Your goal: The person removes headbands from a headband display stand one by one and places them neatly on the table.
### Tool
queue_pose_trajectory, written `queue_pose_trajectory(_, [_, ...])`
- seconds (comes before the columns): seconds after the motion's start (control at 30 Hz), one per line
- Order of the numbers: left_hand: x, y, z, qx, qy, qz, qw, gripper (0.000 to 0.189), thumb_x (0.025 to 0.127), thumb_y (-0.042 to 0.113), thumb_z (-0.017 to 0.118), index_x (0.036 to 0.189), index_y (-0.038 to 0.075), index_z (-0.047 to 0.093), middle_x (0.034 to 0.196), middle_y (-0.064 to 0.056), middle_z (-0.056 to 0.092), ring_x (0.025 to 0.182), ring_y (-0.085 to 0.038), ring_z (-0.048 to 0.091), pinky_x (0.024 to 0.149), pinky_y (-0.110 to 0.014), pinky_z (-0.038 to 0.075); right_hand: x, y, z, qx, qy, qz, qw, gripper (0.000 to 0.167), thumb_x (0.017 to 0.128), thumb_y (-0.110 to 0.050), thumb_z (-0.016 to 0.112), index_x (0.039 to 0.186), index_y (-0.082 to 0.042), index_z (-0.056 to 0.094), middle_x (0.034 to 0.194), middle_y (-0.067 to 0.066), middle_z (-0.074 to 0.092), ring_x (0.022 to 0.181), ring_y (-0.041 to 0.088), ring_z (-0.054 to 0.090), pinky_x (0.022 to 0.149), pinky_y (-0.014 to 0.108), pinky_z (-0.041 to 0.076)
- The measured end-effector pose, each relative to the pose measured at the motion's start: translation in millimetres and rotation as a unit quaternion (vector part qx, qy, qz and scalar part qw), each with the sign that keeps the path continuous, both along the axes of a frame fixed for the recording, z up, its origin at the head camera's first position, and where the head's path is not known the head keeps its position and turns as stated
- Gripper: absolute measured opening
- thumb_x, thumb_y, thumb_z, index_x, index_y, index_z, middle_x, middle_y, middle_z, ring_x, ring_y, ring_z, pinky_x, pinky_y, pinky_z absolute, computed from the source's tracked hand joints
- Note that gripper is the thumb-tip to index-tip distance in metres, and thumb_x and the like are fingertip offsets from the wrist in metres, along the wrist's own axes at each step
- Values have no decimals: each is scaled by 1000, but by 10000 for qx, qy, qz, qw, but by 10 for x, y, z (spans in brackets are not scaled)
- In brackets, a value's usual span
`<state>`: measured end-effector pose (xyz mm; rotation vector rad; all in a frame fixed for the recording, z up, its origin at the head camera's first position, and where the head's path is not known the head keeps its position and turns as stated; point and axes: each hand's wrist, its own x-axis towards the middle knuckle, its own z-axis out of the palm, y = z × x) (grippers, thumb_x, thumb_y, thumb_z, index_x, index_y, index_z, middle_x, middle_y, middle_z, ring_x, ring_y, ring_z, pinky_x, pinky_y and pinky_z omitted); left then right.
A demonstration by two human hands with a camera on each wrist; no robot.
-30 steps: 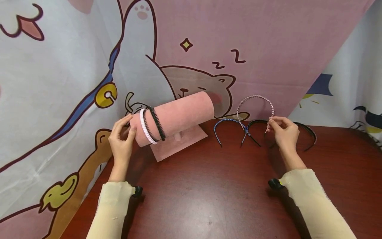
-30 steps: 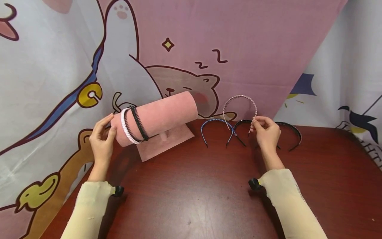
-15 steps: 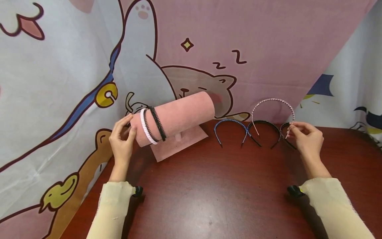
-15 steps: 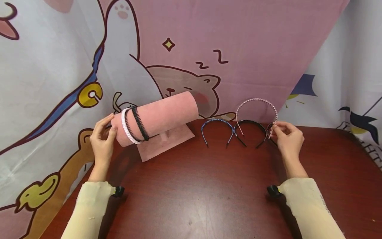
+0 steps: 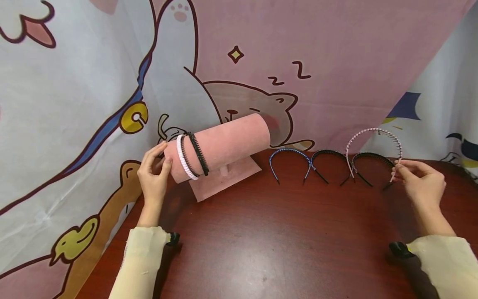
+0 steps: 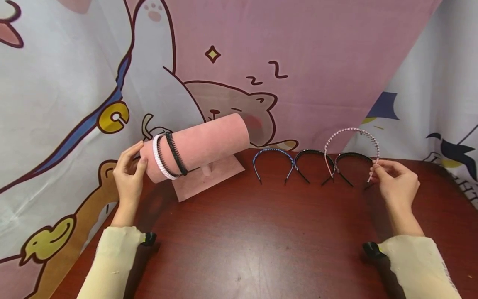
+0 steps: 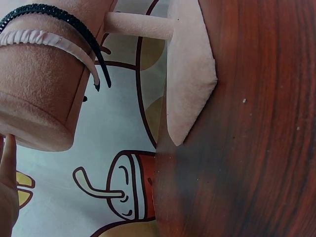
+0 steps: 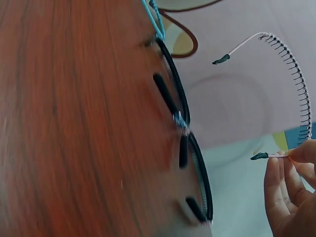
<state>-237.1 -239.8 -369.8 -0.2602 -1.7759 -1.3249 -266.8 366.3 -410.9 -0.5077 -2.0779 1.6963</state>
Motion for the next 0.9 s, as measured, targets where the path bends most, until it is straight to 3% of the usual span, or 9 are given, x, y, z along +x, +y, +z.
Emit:
queue_pose_trajectory(0.3, [3, 4, 1, -18, 27, 48, 10000, 34, 87, -3, 66, 121, -6, 68, 127, -27, 64, 119, -9, 62, 94, -15, 53, 82, 297, -49, -86, -253, -598, 9979, 28, 95, -7, 62, 83, -32, 71, 64, -33, 63, 52, -11, 61, 47, 8, 49])
queue_pose_trajectory(0.5, [1, 9, 4, 24, 54, -4, 10000, 34, 87, -2, 66, 121, -7, 67, 127, -29, 64, 119, -10, 62, 94, -15, 53, 138, 549, -133, -251, -180, -527, 9981, 37, 98, -6, 55, 79, -36, 65, 65, -33, 61, 53, -12, 58, 46, 6, 47])
queue_pose_trajectory(0.63, [2, 13, 5, 22, 64, -20, 10000, 35, 87, -3, 66, 121, -8, 67, 127, -30, 63, 119, -9, 62, 94, -14, 52, 155, 763, -236, -1092, 674, -4, 9917, 39, 98, -1, 53, 78, -28, 72, 63, -21, 67, 52, -7, 62, 45, 9, 48])
queue_pose_trajectory(0.73, [6, 15, 8, 21, 57, -11, 10000, 34, 87, -3, 66, 121, -8, 67, 127, -29, 63, 119, -9, 62, 95, -14, 52, 168, 919, -313, -1869, 1360, 728, 9702, 44, 99, 5, 48, 78, -21, 77, 61, -12, 70, 52, -3, 65, 46, 10, 50])
queue_pose_trajectory(0.83, [10, 17, 11, 32, 53, -7, 10000, 34, 87, -3, 66, 121, -7, 67, 127, -29, 63, 119, -10, 62, 95, -15, 53, 198, 1021, -351, -2123, 1585, 1302, 9555, 49, 101, 4, 42, 78, -20, 77, 62, -11, 71, 54, -3, 65, 48, 8, 50])
queue_pose_trajectory(0.9, [12, 17, 13, 49, 60, -20, 10000, 34, 87, -3, 66, 121, -8, 67, 127, -30, 63, 119, -10, 62, 95, -16, 53, 222, 1055, -357, -2021, 1639, 1417, 9551, 51, 102, 3, 40, 77, -22, 77, 62, -12, 69, 55, -5, 64, 50, 6, 49])
